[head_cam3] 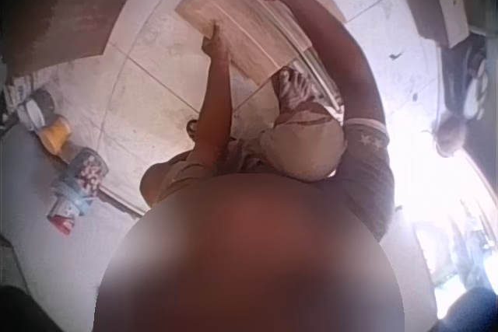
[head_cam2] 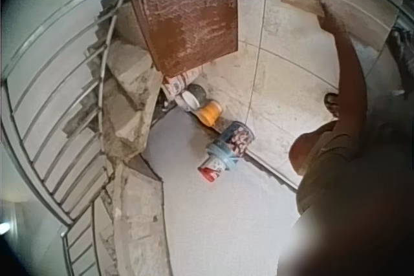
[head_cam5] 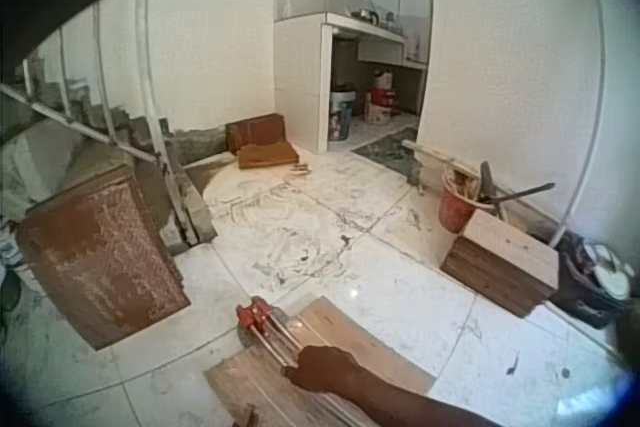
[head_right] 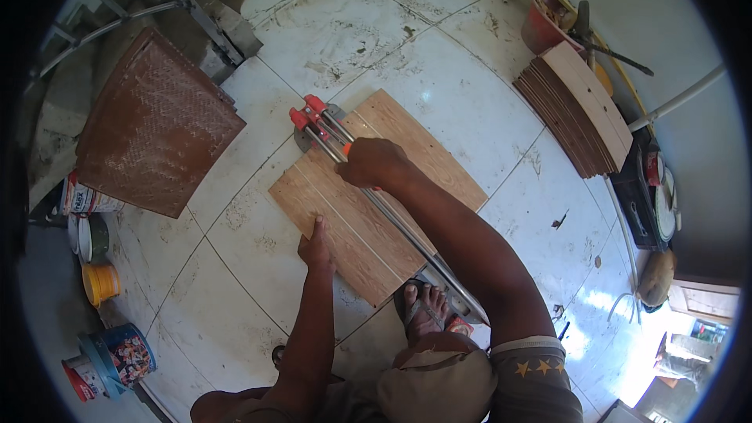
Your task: Cutting floor tiles using a manual tile cutter.
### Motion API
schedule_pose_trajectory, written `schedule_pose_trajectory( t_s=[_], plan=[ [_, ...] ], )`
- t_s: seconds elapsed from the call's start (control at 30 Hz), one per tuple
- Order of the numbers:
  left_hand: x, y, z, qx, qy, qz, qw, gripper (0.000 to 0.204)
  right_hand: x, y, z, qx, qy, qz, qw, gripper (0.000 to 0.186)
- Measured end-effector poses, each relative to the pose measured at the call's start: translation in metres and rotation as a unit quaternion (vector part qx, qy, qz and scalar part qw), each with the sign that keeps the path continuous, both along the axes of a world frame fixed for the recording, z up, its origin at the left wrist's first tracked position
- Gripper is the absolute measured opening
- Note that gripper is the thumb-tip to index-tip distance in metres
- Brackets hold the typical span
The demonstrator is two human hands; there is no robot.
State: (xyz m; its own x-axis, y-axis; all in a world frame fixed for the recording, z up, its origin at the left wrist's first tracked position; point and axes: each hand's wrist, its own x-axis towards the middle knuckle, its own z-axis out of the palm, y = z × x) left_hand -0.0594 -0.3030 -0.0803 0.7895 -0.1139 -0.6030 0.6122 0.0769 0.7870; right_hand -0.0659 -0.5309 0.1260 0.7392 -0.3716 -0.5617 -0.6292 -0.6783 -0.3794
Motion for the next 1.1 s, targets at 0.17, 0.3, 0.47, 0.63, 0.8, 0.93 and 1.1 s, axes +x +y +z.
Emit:
schedule_pose_trajectory(
  t_s=[0.17, 0.3, 0.47, 0.63, 0.8, 0.93, 1.1],
  plan=[
    [0.000, -0.002, -0.005, 0.002, -0.005, -0.001, 1.000, 0.056, -0.025, 0.002, -0.043, -0.016, -0.027, -0.036, 0.999, 0.059],
    [0.000, 0.000, -0.003, 0.009, 0.000, 0.005, 1.000, 0.058, -0.035, 0.015, -0.055, -0.072, -0.068, -0.106, 0.989, 0.064],
    [-0.003, -0.005, -0.007, 0.009, -0.013, 0.006, 1.000, 0.054, -0.030, -0.018, -0.078, 0.124, -0.034, -0.138, 0.982, 0.071],
    [0.000, 0.000, -0.014, -0.008, -0.030, 0.015, 0.999, 0.050, -0.027, -0.020, -0.089, 0.216, -0.004, -0.155, 0.964, 0.051],
    [-0.001, -0.001, -0.014, 0.007, -0.031, 0.008, 0.999, 0.049, -0.030, -0.018, -0.092, 0.171, -0.011, -0.165, 0.971, 0.039],
    [-0.001, 0.000, -0.010, 0.023, -0.028, 0.009, 0.999, 0.050, -0.028, -0.016, -0.083, 0.166, -0.004, -0.171, 0.971, 0.039],
    [-0.001, -0.001, -0.003, 0.017, -0.031, 0.015, 0.999, 0.052, -0.028, -0.016, -0.079, 0.151, -0.002, -0.156, 0.976, 0.041]
  ],
)
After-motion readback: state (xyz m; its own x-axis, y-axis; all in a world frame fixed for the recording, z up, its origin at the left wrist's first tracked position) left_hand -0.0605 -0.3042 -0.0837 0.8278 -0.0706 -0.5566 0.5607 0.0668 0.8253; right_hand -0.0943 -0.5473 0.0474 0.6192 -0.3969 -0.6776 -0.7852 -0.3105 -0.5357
